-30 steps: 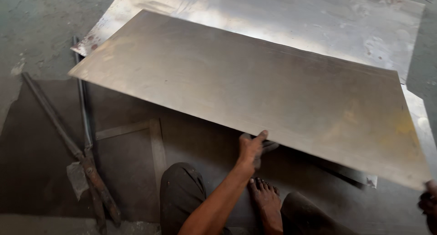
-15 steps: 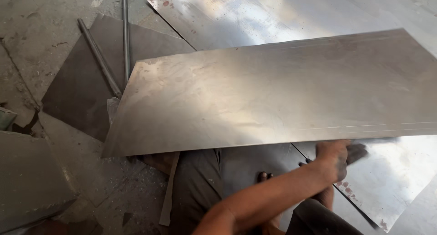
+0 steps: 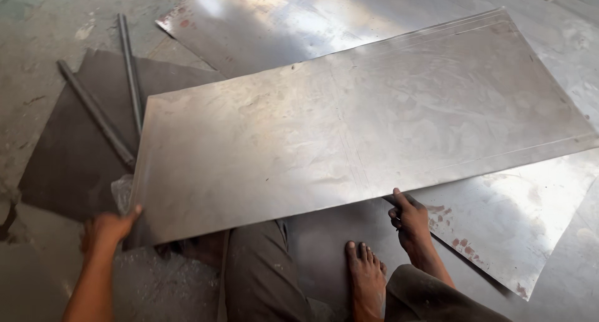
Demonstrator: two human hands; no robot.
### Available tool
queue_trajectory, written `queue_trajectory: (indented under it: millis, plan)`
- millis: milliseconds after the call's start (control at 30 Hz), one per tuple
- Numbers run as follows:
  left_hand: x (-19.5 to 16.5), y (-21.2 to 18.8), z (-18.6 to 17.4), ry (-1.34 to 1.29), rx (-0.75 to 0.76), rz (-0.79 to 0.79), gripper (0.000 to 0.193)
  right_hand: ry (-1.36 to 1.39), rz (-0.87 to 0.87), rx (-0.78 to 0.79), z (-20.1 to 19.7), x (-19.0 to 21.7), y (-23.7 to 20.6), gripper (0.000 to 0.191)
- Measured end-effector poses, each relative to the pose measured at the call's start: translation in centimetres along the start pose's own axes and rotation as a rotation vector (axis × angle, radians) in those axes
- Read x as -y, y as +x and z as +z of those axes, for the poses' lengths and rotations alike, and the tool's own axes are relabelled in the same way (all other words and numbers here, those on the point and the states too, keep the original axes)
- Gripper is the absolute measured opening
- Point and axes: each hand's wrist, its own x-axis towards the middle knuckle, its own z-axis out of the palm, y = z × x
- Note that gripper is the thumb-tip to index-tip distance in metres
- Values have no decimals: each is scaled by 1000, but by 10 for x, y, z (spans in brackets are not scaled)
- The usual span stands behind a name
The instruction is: The person uses a metal ruler and a marking tool to draw straight lines on a large metal sheet. They reposition the ruler multiple times to create intersecting lines and then lift a section of the sheet.
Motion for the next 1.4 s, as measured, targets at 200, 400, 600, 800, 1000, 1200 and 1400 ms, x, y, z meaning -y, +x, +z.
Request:
queue_trajectory:
  millis: [200, 400, 600, 800, 1000, 1200, 1400]
  plan:
    - [9, 13, 45, -661, 338, -184, 126, -159, -57, -152, 20, 14, 62, 30]
    - [19, -33, 117, -481, 328, -66, 84, -379, -113, -124, 41, 94, 137, 28]
    - [-19, -184, 170, -862, 756, -310, 60, -282, -337, -192, 24, 47, 73, 45]
    - [-158, -330, 184, -1214, 1253, 81, 53, -200, 89, 47, -37, -28, -38, 64]
    - [-232, -370, 207, -1035, 1357, 480, 44, -127, 158, 38, -43, -72, -57, 58]
    - [-161, -278, 154, -948, 761, 952, 34, -187, 58, -141, -26, -99, -44, 38]
    - [5, -134, 126, -634, -239, 611, 40, -164, 33, -224, -17, -100, -41, 29]
